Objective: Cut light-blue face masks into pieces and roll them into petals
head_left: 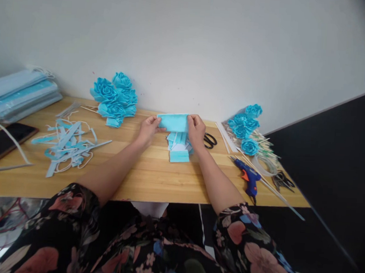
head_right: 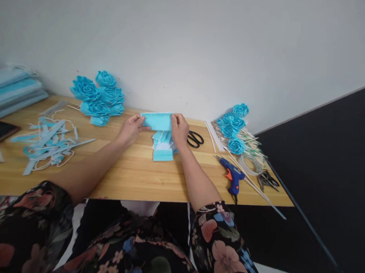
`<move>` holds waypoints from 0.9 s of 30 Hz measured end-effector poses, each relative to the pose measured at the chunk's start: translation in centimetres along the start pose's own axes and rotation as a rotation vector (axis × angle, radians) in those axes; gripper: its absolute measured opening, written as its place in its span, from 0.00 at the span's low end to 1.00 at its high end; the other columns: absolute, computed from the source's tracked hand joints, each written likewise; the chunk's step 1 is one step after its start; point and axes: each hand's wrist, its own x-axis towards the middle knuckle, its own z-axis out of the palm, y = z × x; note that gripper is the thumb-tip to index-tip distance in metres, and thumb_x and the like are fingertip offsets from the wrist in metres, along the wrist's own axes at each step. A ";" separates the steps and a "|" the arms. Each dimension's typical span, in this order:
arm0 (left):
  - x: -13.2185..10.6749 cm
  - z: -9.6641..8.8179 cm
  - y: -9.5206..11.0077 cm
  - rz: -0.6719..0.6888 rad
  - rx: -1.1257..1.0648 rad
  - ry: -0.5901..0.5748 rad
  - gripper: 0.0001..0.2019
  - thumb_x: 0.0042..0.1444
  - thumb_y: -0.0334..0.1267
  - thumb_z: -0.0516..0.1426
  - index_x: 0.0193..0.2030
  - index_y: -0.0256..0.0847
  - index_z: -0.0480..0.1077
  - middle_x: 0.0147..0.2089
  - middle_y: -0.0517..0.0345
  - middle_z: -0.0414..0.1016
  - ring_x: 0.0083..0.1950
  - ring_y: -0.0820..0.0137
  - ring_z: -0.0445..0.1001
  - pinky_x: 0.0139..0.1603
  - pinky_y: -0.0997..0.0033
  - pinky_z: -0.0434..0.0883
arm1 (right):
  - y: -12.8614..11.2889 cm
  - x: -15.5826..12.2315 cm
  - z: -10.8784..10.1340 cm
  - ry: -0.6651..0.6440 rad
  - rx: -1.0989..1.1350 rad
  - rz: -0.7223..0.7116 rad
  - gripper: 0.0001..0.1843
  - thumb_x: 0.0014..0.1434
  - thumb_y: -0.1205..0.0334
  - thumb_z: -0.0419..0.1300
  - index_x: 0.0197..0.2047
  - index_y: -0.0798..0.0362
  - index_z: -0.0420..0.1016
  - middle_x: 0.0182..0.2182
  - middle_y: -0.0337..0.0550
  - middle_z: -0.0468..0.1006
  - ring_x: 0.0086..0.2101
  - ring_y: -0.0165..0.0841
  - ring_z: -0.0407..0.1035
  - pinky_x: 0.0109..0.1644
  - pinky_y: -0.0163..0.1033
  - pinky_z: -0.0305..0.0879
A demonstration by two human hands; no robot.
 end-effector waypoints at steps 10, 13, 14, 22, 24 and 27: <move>0.1 0.1 -0.4 -0.034 0.011 -0.095 0.14 0.46 0.41 0.68 0.32 0.35 0.70 0.32 0.60 0.73 0.35 0.75 0.73 0.41 0.70 0.76 | 0.3 0.0 0.1 0.024 -0.004 0.024 0.16 0.64 0.50 0.51 0.30 0.51 0.65 0.24 0.33 0.64 0.28 0.29 0.58 0.36 0.35 0.54; 0.1 0.2 -0.7 -0.080 0.019 -0.143 0.15 0.43 0.40 0.70 0.33 0.34 0.72 0.35 0.56 0.77 0.36 0.72 0.75 0.41 0.67 0.76 | 0.2 0.0 0.2 0.046 0.007 0.019 0.16 0.64 0.49 0.50 0.30 0.51 0.64 0.24 0.34 0.64 0.28 0.29 0.58 0.36 0.36 0.54; 0.0 0.2 -0.7 -0.091 0.017 -0.161 0.15 0.43 0.40 0.70 0.33 0.34 0.72 0.36 0.55 0.77 0.36 0.71 0.75 0.42 0.67 0.76 | 0.2 0.0 0.2 0.052 0.007 0.018 0.16 0.64 0.49 0.51 0.30 0.51 0.65 0.24 0.34 0.64 0.28 0.29 0.58 0.36 0.36 0.55; -0.1 -0.1 -0.7 -0.172 -0.019 -0.254 0.17 0.46 0.45 0.69 0.36 0.34 0.75 0.35 0.54 0.78 0.33 0.73 0.75 0.38 0.69 0.75 | 0.2 0.1 -0.2 0.062 -0.012 -0.005 0.17 0.64 0.48 0.51 0.30 0.51 0.65 0.23 0.33 0.63 0.28 0.29 0.58 0.35 0.36 0.55; -0.1 -0.2 -0.7 -0.190 -0.011 -0.269 0.19 0.46 0.46 0.69 0.37 0.33 0.75 0.34 0.54 0.78 0.32 0.73 0.75 0.37 0.69 0.75 | 0.3 0.1 -0.2 0.063 -0.016 -0.001 0.17 0.64 0.49 0.51 0.31 0.51 0.66 0.23 0.33 0.63 0.27 0.29 0.58 0.35 0.36 0.54; -0.1 -0.2 -0.8 -0.196 0.008 -0.278 0.20 0.45 0.47 0.69 0.37 0.32 0.74 0.34 0.53 0.78 0.32 0.72 0.75 0.35 0.70 0.75 | 0.6 0.0 0.0 0.064 -0.023 0.007 0.17 0.65 0.48 0.51 0.32 0.52 0.67 0.23 0.33 0.64 0.27 0.29 0.58 0.34 0.36 0.54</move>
